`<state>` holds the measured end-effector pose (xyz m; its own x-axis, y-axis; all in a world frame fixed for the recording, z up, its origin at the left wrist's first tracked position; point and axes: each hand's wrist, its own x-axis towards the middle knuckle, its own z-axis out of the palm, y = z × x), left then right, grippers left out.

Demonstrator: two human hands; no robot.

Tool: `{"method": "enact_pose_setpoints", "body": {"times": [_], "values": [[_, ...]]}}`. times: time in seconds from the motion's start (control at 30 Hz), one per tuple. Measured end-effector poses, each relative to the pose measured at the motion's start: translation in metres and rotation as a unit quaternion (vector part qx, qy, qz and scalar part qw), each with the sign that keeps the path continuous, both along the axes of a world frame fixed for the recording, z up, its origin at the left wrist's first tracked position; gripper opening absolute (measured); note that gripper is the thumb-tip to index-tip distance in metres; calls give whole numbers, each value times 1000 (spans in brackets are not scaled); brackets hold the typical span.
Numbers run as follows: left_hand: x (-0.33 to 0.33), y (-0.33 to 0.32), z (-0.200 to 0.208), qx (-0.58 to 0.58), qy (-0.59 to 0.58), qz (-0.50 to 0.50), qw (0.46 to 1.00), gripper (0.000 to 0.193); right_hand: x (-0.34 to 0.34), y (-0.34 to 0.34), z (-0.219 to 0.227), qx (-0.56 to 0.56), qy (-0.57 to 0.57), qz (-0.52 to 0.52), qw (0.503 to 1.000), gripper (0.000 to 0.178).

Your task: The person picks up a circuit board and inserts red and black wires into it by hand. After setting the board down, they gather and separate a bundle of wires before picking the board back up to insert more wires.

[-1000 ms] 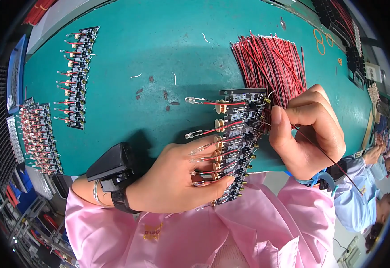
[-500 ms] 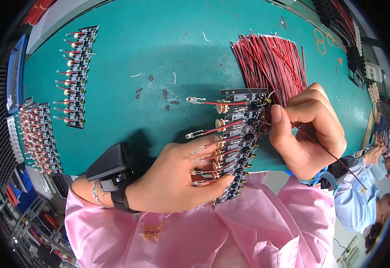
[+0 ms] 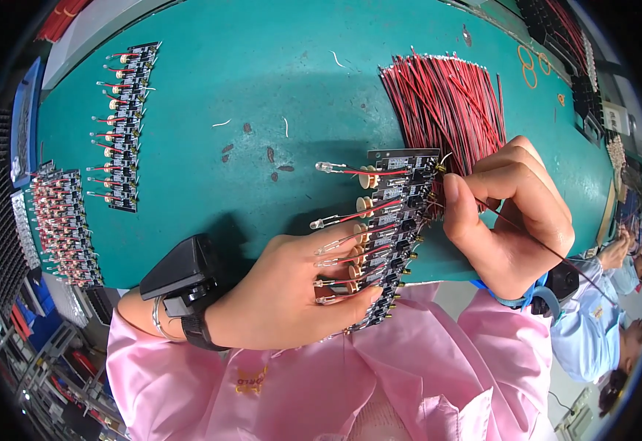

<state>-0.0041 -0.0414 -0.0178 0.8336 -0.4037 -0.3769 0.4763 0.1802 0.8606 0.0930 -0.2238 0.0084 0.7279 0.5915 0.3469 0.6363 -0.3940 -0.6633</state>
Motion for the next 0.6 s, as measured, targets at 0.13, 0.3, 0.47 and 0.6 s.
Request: {"method": "enact_pose_setpoints", "body": {"times": [0.13, 0.3, 0.47, 0.6], "values": [[0, -1, 3, 0, 15, 0, 1000, 46, 0, -1, -3, 22, -57, 21, 998, 14], [2, -1, 3, 4, 40, -1, 999, 45, 0, 2, -9, 30, -91, 22, 995, 15], [1, -1, 1, -5, 30, -3, 1000, 45, -1, 1, -6, 10, -75, 25, 997, 15], [4, 1, 2, 4, 36, -21, 999, 43, 5, 0, -2, -7, -33, 13, 999, 14]]}}
